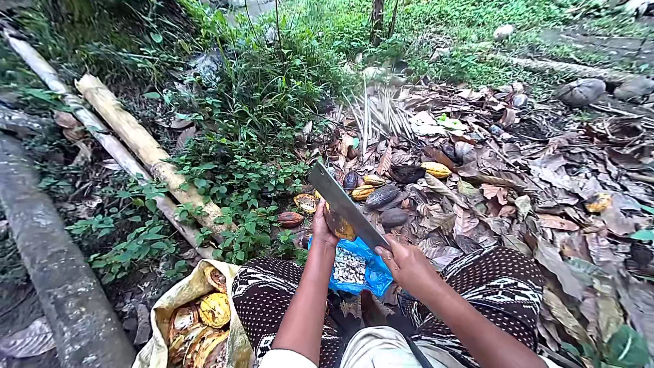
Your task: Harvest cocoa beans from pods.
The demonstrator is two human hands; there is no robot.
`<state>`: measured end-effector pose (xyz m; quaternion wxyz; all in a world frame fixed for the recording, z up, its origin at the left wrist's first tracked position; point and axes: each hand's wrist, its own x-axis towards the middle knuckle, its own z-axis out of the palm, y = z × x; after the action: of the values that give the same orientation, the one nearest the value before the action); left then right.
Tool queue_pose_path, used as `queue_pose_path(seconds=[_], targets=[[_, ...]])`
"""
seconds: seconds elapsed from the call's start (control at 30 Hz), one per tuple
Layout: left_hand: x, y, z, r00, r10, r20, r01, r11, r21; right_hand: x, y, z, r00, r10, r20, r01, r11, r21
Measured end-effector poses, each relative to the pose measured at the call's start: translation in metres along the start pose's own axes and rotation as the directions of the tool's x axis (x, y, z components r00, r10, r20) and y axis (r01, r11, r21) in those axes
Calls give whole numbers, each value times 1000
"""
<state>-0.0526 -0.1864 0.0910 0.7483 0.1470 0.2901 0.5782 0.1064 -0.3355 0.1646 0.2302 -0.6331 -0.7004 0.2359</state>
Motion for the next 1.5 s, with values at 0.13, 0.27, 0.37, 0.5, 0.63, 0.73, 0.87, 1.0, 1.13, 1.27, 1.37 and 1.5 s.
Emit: queue_pose_path(seconds=[0.13,0.27,0.37,0.5,0.63,0.73,0.87,1.0,1.13,1.27,1.37,1.5], targets=[[-1,-20,-16,960,-239,-147,206,956,-208,8,1,22,981,-120,-151,119,993,-15],[-1,-19,-22,903,-370,-218,305,910,-279,11,12,34,925,-262,-274,266,964,-22],[-5,-11,-15,889,-369,-271,280,906,-318,5,1,19,834,-338,-436,381,925,11],[-10,-2,-1,886,-361,-290,254,902,-348,-2,-11,-4,755,-365,-545,457,889,38],[-5,-13,-5,922,-300,-245,251,945,-212,2,11,21,990,-107,-92,106,994,-15],[0,-11,-9,927,-302,-222,274,950,-146,4,18,23,996,-64,-54,66,997,33],[12,10,-13,935,-352,-37,351,936,-23,2,13,7,991,-109,-82,111,994,21],[14,13,-14,968,-240,-74,237,970,-46,14,21,17,988,-94,-120,89,995,-42],[15,6,-19,980,-93,-175,73,991,-115,31,33,44,961,-123,-247,92,987,-133],[16,2,-23,980,49,-194,-82,983,-164,43,41,66,892,-227,-390,149,964,-219],[14,1,-24,979,159,-126,-181,966,-186,48,37,70,858,-247,-450,164,963,-215],[8,1,-19,957,276,-91,-289,935,-205,56,20,73,862,-144,-486,119,989,-84]])
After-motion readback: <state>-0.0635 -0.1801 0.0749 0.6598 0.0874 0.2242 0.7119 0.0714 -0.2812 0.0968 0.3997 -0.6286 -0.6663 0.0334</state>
